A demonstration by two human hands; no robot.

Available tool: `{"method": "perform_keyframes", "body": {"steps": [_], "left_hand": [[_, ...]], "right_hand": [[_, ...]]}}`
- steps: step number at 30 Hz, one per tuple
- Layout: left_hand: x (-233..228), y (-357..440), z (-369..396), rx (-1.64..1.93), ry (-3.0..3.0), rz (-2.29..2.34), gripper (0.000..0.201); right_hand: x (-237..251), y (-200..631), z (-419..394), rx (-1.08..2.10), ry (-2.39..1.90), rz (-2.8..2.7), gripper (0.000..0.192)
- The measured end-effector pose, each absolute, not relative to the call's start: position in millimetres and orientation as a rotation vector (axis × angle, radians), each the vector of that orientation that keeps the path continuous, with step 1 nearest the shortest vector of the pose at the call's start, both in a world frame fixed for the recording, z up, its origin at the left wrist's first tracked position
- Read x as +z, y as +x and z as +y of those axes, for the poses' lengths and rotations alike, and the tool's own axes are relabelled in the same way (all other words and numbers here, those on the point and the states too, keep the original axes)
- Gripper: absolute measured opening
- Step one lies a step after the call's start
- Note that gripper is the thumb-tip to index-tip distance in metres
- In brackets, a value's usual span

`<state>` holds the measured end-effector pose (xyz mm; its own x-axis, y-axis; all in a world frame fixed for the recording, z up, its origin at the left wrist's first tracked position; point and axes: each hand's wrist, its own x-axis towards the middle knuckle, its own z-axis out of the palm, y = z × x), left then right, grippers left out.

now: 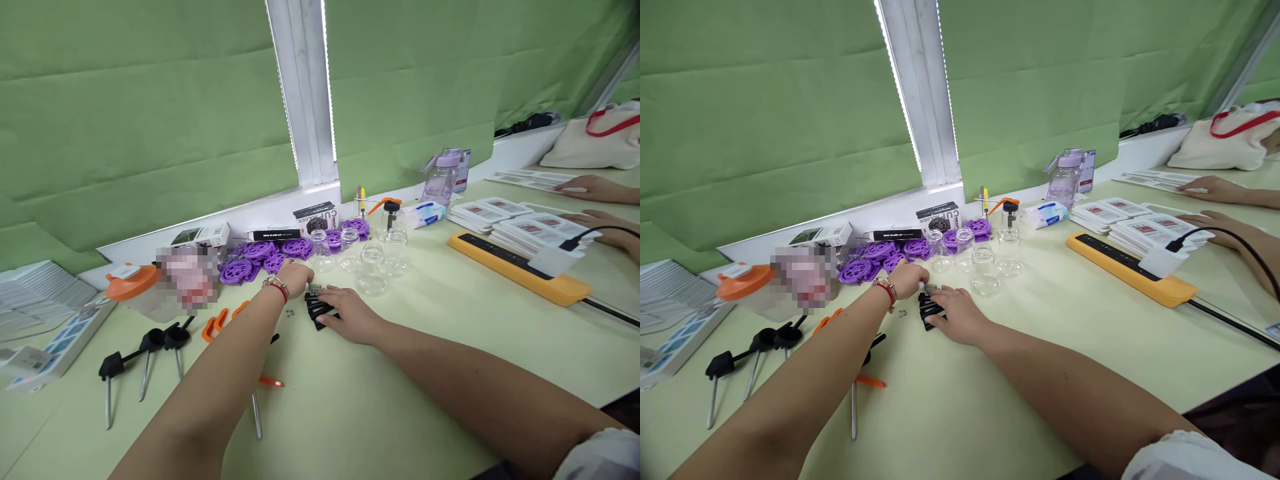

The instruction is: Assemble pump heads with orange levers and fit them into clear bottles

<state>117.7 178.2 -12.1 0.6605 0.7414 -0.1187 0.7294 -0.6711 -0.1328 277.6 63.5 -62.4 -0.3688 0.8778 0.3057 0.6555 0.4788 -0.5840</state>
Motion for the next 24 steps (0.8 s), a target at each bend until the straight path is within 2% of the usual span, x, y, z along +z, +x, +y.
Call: {"method": "perform_keyframes", "body": {"steps": [8,14,20,24], "left_hand": [[14.0,110.1,159.0,0.215,-2.858,-1.230,0.030],[56.0,51.0,95.7,0.011,-2.735,-1.479,0.024],[20.9,7.2,18.5,0.132,-2.475,-2.028,0.037],[-5.2,9.3,-1.5,-0.045,-2.442,-2.138,0.022]], "right_hand": [[-66.1,278.2,63.7,0.499,-1.261,-2.148,0.045],[-67.6,278.3,63.0,0.531,-1.249,-2.107,0.045],[-65.5,277.4,59.4,0.474,-1.254,-2.139,0.045],[-58.3,270.6,45.8,0.286,-1.168,-2.158,0.038]]}}
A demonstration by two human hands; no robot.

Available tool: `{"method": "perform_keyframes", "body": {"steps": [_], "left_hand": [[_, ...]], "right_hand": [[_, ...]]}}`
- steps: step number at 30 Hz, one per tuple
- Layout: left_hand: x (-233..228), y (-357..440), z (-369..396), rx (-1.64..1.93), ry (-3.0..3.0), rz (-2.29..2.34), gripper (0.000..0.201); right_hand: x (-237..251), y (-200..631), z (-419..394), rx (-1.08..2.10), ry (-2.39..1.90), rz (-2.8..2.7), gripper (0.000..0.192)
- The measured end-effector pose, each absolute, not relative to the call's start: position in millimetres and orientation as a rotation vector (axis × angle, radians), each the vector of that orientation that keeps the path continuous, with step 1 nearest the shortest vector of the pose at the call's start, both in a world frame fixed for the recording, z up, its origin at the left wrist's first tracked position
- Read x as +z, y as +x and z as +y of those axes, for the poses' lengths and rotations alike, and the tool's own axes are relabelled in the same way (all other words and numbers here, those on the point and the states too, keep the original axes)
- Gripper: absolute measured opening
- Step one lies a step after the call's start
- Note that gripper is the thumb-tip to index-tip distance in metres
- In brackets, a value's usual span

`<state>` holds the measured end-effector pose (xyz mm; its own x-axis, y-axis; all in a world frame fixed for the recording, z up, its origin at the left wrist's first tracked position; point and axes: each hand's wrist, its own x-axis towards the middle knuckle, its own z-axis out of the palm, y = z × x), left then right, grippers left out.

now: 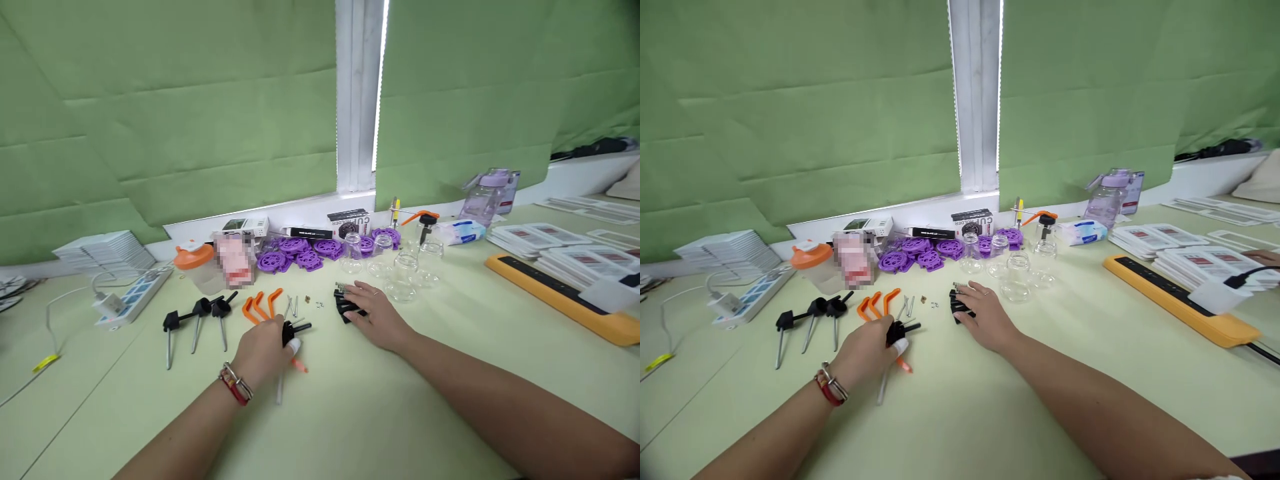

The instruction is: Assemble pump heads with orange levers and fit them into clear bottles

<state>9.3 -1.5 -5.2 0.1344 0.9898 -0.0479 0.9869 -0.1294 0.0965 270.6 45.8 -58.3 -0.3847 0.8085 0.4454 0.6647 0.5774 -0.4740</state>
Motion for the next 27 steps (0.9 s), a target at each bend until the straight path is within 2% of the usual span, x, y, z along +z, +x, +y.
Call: {"method": "perform_keyframes", "body": {"steps": [2,6,9,18,21,27], "left_hand": [[-10.0,9.4,-4.5,0.185,2.296,1.930,0.018],[-13.5,6.2,-7.6,0.471,2.151,1.742,0.026],[-15.9,4.8,-8.5,0.608,2.025,1.655,0.020],[-18.4,-4.8,-5.6,0.668,1.921,1.437,0.020],[-17.5,-7.9,-4.7,0.690,2.008,1.445,0.019],[-11.6,-9.8,-7.3,0.660,2.179,1.237,0.022]], "right_hand": [[-50.6,262.0,32.9,0.229,-1.084,-2.196,0.032],[-33.6,234.5,5.5,0.273,-1.023,-2.389,0.029],[-26.5,211.0,-5.3,0.344,-1.070,-2.557,0.031],[-25.9,174.5,5.3,0.547,-1.264,-2.356,0.020],[-26.9,172.1,13.2,0.734,-1.295,-2.158,0.016],[-29.4,158.5,33.8,1.355,-1.267,-1.826,0.029]]}}
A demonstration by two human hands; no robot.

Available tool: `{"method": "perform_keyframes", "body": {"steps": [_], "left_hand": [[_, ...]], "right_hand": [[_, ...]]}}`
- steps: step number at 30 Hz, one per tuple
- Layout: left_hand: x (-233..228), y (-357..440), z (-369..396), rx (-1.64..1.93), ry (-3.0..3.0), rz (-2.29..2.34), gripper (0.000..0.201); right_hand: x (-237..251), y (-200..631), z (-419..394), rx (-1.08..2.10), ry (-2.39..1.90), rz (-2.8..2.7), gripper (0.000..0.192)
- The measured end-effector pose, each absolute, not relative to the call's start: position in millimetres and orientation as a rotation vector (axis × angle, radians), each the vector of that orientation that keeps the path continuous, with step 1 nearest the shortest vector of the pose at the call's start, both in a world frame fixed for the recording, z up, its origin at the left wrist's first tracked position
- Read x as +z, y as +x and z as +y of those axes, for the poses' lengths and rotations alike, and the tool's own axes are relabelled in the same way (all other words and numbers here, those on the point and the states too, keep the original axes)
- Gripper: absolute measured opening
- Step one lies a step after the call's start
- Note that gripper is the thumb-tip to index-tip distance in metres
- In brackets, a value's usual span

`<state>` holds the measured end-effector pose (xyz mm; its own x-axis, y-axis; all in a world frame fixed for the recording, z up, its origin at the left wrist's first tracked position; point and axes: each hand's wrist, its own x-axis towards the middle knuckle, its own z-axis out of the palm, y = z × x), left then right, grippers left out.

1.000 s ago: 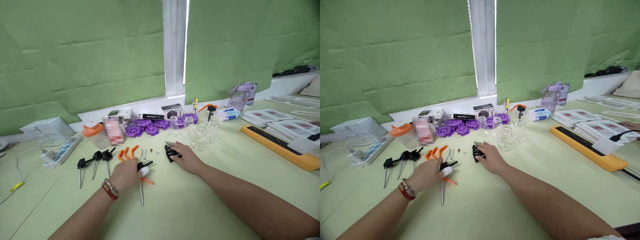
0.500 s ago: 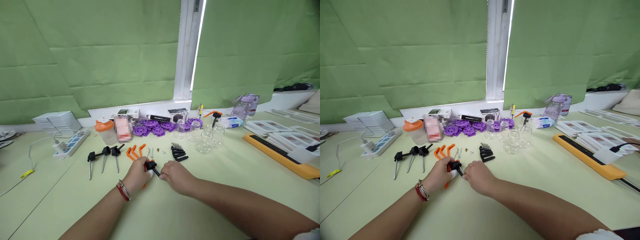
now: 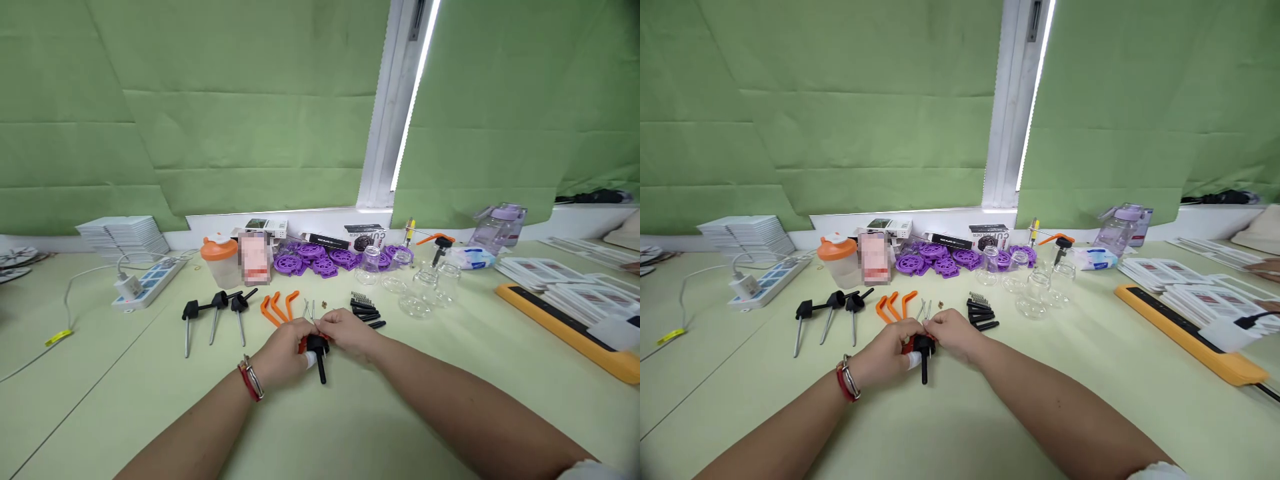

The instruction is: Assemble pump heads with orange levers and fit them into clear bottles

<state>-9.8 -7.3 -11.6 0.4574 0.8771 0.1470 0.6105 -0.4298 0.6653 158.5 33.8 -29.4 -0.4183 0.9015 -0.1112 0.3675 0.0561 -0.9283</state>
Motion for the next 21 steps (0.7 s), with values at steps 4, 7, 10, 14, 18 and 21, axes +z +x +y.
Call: {"method": "perform_keyframes", "body": {"steps": [4,7,10,14,18,21], "left_hand": [[-4.6,-10.5,-13.5,0.539,2.240,1.061,0.022],[-1.0,-13.4,-16.0,0.427,2.259,1.001,0.024],[-0.6,-18.0,-13.8,0.388,2.261,1.146,0.024],[-5.9,-25.2,-4.3,0.419,2.182,1.400,0.020],[-14.7,-31.3,5.6,0.503,2.085,1.553,0.019],[-19.0,-31.6,9.8,0.627,2.068,1.591,0.018]], "right_hand": [[-22.9,150.8,54.5,1.314,-1.319,-1.715,0.025],[-18.0,147.6,71.1,1.093,-1.304,-1.740,0.030],[-23.2,143.4,79.9,0.589,-1.255,-2.142,0.023],[-38.8,139.1,78.7,0.352,-1.211,-2.439,0.018],[-38.3,141.6,70.3,0.309,-1.202,-2.472,0.022],[-30.0,143.4,58.2,0.462,-1.212,-2.323,0.033]]}}
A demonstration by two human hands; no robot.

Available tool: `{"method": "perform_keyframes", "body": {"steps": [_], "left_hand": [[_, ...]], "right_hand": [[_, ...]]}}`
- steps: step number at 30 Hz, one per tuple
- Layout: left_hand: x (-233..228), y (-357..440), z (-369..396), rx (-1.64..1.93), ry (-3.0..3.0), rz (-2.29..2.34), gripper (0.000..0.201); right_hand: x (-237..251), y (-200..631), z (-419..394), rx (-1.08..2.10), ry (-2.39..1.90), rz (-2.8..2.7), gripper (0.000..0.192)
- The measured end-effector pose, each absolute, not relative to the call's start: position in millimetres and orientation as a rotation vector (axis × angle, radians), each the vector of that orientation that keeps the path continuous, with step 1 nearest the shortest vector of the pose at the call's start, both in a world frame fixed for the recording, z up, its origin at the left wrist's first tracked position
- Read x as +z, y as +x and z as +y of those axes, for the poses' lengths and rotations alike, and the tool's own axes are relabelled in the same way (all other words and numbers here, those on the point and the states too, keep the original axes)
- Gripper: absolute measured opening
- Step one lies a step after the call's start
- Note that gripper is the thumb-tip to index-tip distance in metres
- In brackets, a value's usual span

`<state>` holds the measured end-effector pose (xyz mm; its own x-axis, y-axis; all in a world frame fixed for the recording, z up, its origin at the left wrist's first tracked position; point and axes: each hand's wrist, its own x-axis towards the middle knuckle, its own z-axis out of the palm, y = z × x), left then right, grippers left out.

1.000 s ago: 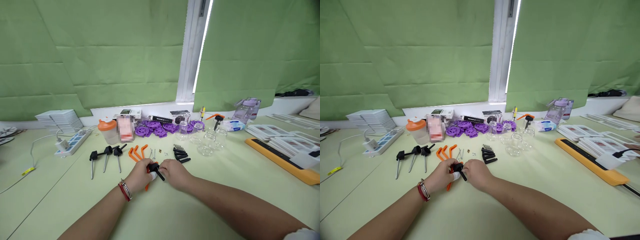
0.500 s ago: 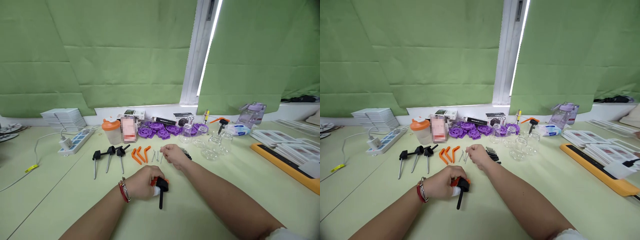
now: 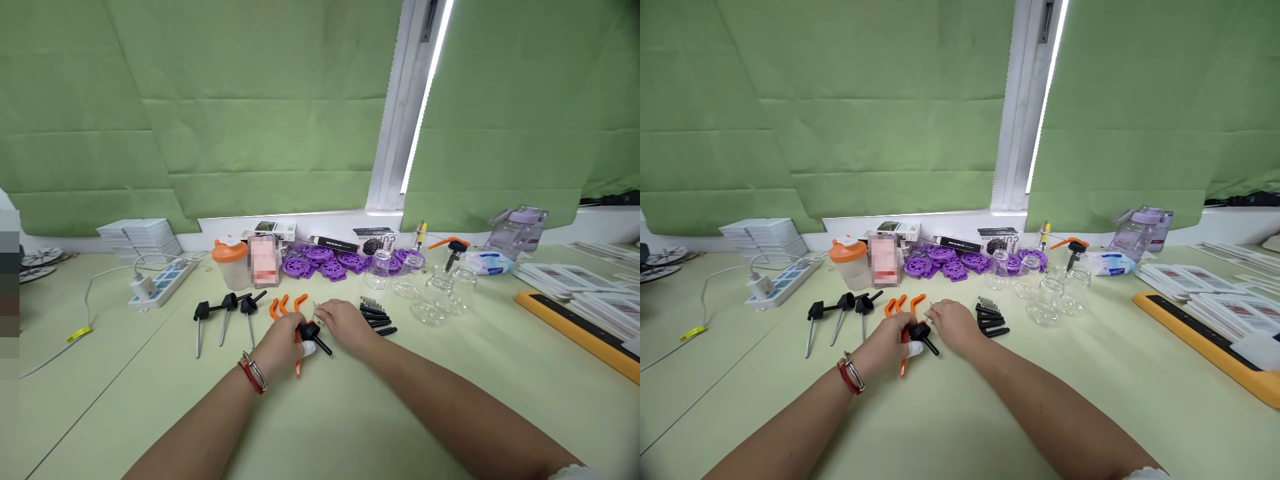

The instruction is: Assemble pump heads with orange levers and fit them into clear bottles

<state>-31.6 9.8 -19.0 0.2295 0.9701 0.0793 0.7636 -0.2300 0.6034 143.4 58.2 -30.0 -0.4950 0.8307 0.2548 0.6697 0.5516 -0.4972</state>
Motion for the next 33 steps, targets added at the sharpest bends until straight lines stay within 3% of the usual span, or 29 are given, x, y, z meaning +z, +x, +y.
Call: {"method": "perform_keyframes", "body": {"steps": [6,12,18,27,31,33], "left_hand": [[-19.7,-28.6,13.4,0.774,2.056,1.548,0.018],[-8.6,-53.3,25.4,0.605,2.110,2.049,0.015],[-10.2,-75.5,42.4,0.433,1.915,2.492,0.019],[-10.6,-62.9,43.3,0.261,1.996,2.524,0.023],[-2.4,-50.8,29.5,0.371,2.123,2.456,0.031],[-2.4,-39.9,18.8,0.547,2.273,2.202,0.036]], "right_hand": [[-24.9,143.2,44.3,1.366,-1.139,-1.886,0.027],[-18.3,167.4,71.2,1.104,-1.176,-1.362,0.049],[-19.2,177.5,72.2,1.149,-1.150,-1.378,0.044],[-34.2,162.0,61.0,1.164,-1.150,-1.667,0.045],[-38.4,158.6,57.3,1.122,-1.131,-1.728,0.043],[-36.6,155.7,51.8,1.132,-1.105,-1.743,0.043]]}}
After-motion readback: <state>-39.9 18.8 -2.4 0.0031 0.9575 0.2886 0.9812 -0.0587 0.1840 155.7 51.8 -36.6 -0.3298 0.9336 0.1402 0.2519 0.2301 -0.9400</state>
